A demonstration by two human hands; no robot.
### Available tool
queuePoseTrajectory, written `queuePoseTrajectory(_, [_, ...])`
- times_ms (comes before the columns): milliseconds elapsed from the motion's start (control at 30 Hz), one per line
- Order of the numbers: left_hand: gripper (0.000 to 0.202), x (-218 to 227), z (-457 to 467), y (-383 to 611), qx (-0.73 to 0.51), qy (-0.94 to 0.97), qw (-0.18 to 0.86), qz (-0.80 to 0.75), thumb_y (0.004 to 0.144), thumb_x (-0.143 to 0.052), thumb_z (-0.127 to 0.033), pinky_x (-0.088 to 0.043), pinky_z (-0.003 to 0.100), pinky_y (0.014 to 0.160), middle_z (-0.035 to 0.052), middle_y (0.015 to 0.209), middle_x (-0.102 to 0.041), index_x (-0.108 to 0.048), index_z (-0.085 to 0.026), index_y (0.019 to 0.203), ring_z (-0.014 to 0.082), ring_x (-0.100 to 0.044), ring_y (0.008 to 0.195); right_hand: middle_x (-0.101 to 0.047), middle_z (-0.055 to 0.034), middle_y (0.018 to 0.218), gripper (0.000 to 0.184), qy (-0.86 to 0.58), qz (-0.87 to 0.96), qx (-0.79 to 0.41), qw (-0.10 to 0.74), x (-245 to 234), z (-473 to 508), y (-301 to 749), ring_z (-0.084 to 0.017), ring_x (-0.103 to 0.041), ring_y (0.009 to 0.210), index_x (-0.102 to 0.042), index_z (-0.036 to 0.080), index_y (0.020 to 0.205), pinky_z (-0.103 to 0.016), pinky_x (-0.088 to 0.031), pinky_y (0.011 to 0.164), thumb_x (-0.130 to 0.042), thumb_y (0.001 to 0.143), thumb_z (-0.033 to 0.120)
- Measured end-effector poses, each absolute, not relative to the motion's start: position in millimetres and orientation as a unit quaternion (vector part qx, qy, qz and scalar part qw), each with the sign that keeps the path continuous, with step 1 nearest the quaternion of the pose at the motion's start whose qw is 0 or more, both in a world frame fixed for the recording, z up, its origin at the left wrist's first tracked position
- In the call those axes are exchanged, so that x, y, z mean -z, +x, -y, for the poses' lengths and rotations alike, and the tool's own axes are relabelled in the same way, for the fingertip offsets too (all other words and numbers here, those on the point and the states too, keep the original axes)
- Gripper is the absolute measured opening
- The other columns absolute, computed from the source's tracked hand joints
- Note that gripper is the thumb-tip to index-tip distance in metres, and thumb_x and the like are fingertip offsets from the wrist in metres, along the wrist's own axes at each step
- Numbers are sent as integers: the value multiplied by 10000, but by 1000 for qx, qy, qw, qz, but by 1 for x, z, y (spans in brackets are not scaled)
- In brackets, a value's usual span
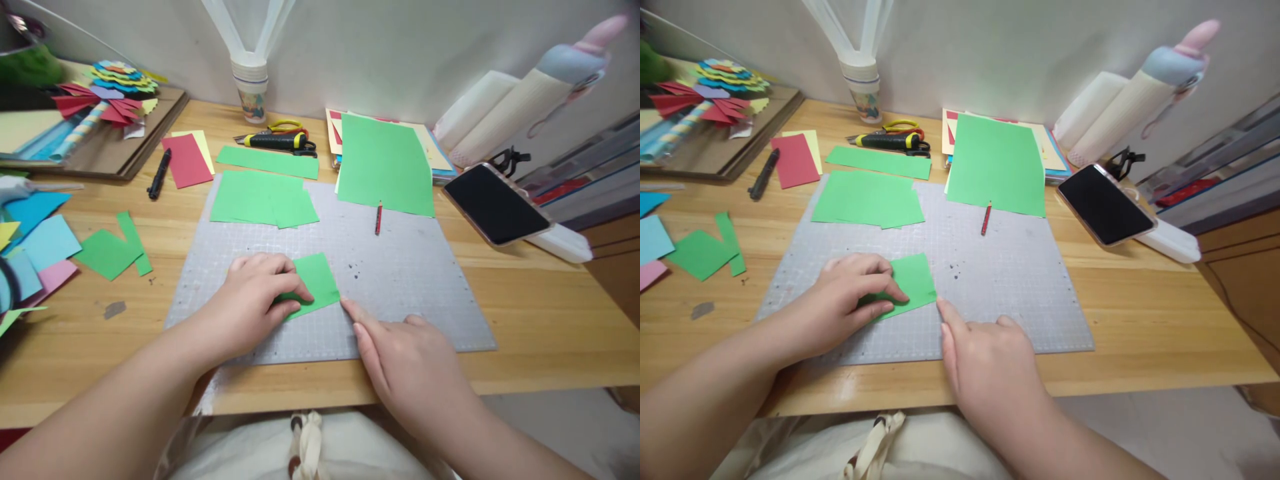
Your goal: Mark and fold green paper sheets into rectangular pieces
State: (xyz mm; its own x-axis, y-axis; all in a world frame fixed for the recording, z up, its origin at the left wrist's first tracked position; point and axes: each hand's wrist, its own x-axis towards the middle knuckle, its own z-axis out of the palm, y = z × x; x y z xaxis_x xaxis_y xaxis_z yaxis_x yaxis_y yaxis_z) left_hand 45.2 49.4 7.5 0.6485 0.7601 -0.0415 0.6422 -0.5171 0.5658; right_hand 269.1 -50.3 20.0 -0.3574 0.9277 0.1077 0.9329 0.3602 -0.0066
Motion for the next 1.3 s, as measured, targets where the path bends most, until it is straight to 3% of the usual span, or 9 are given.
queuePoseTrajectory(233, [188, -11, -47, 47, -119, 874, 266, -388, 900, -554, -226, -321, 397, 864, 3, 1004, -603, -682, -324, 997, 219, -520, 1006, -723, -44, 802, 370, -576, 805, -119, 78, -29, 36, 276, -196, -637, 685, -670, 177, 1146, -346, -427, 648, -333, 1004, 232])
queuePoseTrajectory(433, [168, -13, -42, 46, -132, 882, 258, -371, 881, -496, -142, -349, 400, 862, 14, 981, -611, -624, -246, 916, 209, -531, 966, -607, -109, 1109, 202, -546, 807, -171, 144, -24, 7, 275, -233, -570, 1016, -605, 181, 1111, -403, -467, 869, -531, 924, 196])
queuePoseTrajectory(567, [45, -15, -41, 46, -135, 875, 261, -385, 880, -560, -224, -362, 395, 852, 16, 949, -600, -602, -226, 895, 216, -533, 952, -587, -63, 1006, 86, -545, 797, -233, 120, -25, -14, 272, -201, -563, 952, -598, 186, 947, -366, -461, 854, -617, 867, 161])
queuePoseTrajectory(700, [129, -15, -38, 46, -126, 878, 254, -386, 855, -639, -326, -357, 404, 861, 20, 967, -589, -584, -219, 903, 233, -520, 976, -561, -30, 902, 99, -549, 783, -277, 92, -34, -26, 267, -171, -544, 894, -586, 181, 775, -314, -439, 813, -628, 849, 131])
queuePoseTrajectory(900, [224, -19, -33, 44, -162, 906, 179, -347, 879, -602, -224, -329, 402, 876, 35, 1090, -617, -541, -228, 1094, 234, -531, 1023, -504, 21, 735, 122, -564, 691, -440, 100, -48, -33, 270, -118, -479, 656, -520, 194, 722, -250, -395, 617, -539, 829, 138])
queuePoseTrajectory(1033, [85, -26, -33, 39, -249, 900, 119, -338, 931, -518, -167, -316, 386, 833, 1, 971, -679, -579, -225, 944, 183, -580, 911, -463, 44, 621, 97, -556, 610, -557, 88, -57, -35, 273, -115, -444, 584, -483, 208, 745, -244, -360, 566, -466, 837, 180])
queuePoseTrajectory(1133, [48, -32, -32, 36, -300, 874, 157, -348, 908, -592, -205, -337, 366, 817, -35, 867, -701, -618, -236, 883, 149, -610, 830, -528, 20, 689, 92, -581, 647, -472, 148, -65, -29, 269, -134, -487, 633, -509, 211, 772, -262, -391, 592, -493, 854, 248])
queuePoseTrajectory(1233, [71, -38, -30, 37, -313, 829, 275, -373, 860, -650, -254, -387, 337, 775, -55, 749, -695, -656, -247, 791, 133, -619, 735, -639, -40, 943, 90, -541, 750, -293, 244, -74, -17, 259, -189, -582, 912, -595, 218, 910, -332, -437, 805, -554, 886, 295])
queuePoseTrajectory(1300, [118, -41, -29, 39, -305, 777, 373, -405, 821, -665, -302, -423, 315, 713, -47, 694, -683, -666, -242, 719, 139, -612, 686, -667, -40, 993, 100, -488, 807, -228, 241, -79, -9, 250, -192, -595, 983, -629, 224, 972, -367, -386, 910, -570, 903, 267])
